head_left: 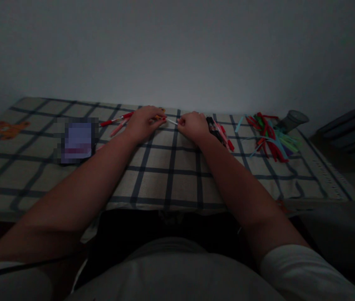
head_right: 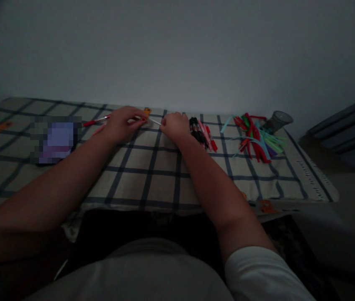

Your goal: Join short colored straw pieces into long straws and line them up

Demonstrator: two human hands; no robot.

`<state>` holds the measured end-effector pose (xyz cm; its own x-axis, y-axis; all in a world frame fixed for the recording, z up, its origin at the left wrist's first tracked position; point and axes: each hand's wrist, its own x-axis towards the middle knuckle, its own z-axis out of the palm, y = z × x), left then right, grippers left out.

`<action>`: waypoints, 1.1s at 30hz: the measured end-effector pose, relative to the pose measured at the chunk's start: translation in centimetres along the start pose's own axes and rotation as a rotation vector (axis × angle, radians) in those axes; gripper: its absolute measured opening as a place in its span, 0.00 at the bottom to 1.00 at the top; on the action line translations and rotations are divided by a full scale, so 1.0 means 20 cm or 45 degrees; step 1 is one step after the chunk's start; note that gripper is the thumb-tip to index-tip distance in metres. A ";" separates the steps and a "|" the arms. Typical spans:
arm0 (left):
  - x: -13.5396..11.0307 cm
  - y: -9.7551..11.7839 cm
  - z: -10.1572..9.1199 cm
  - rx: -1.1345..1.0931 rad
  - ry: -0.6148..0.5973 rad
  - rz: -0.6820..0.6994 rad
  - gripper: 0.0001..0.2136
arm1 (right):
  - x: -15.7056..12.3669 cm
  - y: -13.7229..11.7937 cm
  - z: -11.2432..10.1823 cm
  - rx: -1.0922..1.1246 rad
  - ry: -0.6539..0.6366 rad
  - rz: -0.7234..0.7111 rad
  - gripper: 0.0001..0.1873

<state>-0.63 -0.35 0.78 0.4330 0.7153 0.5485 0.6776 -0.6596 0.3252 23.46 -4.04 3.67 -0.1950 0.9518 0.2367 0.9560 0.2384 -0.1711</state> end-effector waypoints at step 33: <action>-0.01 0.03 -0.01 -0.010 -0.122 0.090 0.16 | 0.13 0.04 0.12 1.428 0.311 0.152 0.28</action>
<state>-0.40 -0.98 1.02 0.5348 0.6857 0.4939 0.6392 -0.7105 0.2944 23.18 -0.88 1.88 0.0486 0.9463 0.3196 0.2095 0.3033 -0.9296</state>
